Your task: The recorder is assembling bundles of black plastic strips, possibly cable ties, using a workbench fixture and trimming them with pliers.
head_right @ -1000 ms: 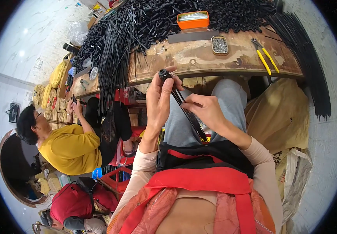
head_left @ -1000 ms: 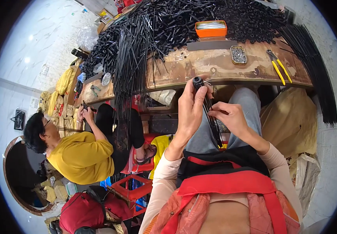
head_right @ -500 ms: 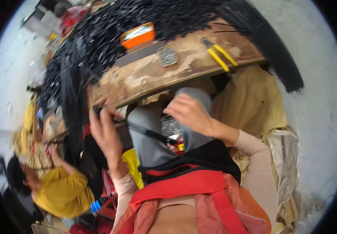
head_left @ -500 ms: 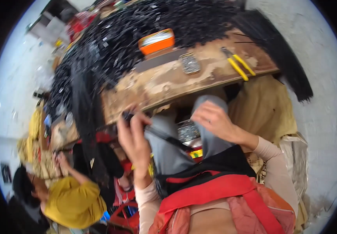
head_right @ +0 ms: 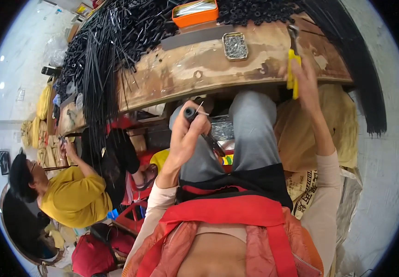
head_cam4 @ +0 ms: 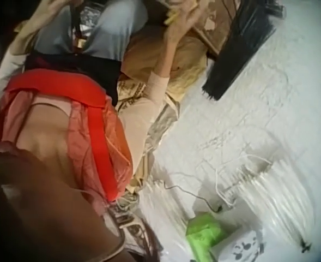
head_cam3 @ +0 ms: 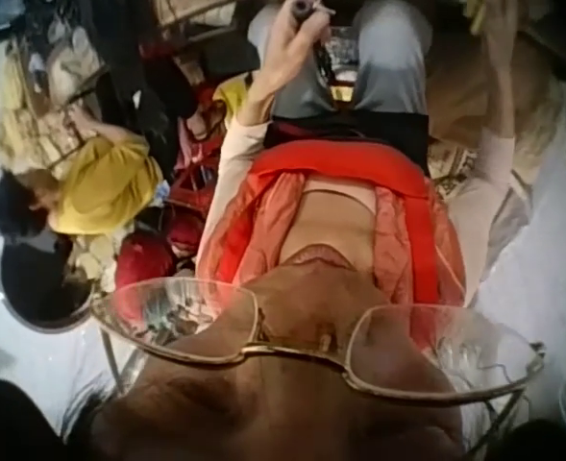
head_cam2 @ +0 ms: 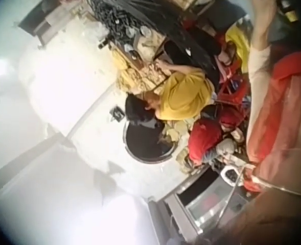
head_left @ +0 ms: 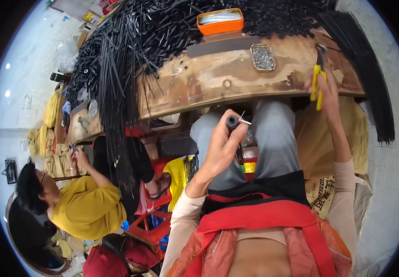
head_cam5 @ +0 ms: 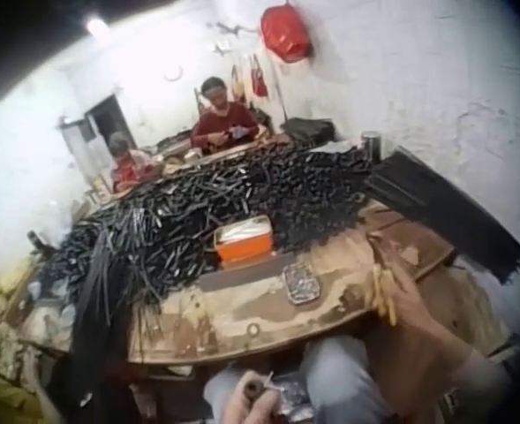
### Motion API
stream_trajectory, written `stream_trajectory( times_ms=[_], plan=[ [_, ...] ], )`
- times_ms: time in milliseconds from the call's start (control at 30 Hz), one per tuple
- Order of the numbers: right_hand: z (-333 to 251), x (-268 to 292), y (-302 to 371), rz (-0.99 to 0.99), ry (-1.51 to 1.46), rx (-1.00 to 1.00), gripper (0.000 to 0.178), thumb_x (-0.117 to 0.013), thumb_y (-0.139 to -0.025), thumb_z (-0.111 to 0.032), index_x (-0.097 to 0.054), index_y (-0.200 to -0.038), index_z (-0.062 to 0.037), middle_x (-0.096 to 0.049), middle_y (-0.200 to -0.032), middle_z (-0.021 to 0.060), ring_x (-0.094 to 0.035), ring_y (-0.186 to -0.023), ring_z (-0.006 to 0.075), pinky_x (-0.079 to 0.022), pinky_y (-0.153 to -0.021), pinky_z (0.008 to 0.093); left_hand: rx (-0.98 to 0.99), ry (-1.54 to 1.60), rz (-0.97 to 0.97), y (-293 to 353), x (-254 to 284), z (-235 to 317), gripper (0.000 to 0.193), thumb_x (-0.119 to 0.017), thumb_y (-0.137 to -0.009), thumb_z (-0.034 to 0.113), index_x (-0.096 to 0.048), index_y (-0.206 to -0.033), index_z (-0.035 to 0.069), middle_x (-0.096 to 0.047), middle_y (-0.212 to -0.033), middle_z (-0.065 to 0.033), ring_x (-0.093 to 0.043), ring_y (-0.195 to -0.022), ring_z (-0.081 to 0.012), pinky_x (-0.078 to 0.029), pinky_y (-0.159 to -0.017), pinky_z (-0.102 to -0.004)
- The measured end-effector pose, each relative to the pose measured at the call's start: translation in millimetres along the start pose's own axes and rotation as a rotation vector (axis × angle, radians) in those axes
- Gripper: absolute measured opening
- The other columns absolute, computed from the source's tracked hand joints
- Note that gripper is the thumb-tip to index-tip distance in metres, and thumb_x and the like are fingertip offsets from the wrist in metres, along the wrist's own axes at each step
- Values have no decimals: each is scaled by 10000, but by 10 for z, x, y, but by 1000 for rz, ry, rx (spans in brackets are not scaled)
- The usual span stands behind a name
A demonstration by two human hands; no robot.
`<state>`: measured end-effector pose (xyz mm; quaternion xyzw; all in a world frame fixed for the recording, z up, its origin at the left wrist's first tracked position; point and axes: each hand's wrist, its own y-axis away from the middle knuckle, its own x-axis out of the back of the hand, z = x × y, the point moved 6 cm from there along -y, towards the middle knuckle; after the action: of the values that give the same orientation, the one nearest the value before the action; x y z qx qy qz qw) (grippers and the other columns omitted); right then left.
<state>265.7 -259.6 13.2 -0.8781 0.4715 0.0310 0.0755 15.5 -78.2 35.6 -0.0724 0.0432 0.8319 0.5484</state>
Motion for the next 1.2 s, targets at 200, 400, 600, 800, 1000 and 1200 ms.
stream_trajectory(
  times_ms=[200,400,600,800,1000,1200],
  plan=[
    [-469,-1369,827,-536,77,133,192,-649,-872,-13,-531,-1024,-21,-589,-876,45,-568,-774,107,-481,-699,252,-60,-157,67,251,5,91,175,-542,-979,180,-471,-901,40,-410,-737,22,-379,-710,-76,-360,-627,-246],
    [-805,-1584,1091,-526,159,194,207,-669,-836,45,-511,-954,-17,-643,-994,93,-590,-872,113,-491,-754,288,-90,-183,42,485,-59,212,176,-543,-977,176,-477,-906,28,-439,-725,-18,-390,-702,-96,-368,-614,-271],
    [-979,-1589,1287,-393,361,336,192,-661,-854,17,-533,-995,-16,-647,-964,79,-600,-782,115,-486,-715,258,-114,-249,118,657,-100,292,174,-545,-972,161,-463,-907,22,-447,-710,-49,-384,-668,-110,-366,-589,-287],
    [-734,-1289,1285,-582,948,-78,299,-630,-873,-59,-577,-1167,-61,-604,-952,115,-592,-729,258,-472,-709,362,-161,-100,107,734,1,402,258,-542,-978,162,-551,-1208,45,-449,-789,55,-374,-690,-42,-324,-598,-212],
    [-1008,-1438,1499,-476,1068,577,573,-636,-768,34,-545,-1310,-129,-515,-1063,118,-516,-943,296,-433,-823,385,-144,-47,-23,751,-130,461,385,-554,-977,177,-501,-1330,33,-515,-871,52,-386,-720,-31,-320,-618,-181],
    [-1022,-1416,1484,-399,967,698,529,-678,-781,-46,-566,-1289,-142,-537,-960,88,-538,-866,268,-433,-776,382,-123,-4,-92,770,-196,483,411,-559,-967,139,-478,-1347,5,-546,-1251,-46,-497,-1022,-73,-394,-880,-213]
  ],
)
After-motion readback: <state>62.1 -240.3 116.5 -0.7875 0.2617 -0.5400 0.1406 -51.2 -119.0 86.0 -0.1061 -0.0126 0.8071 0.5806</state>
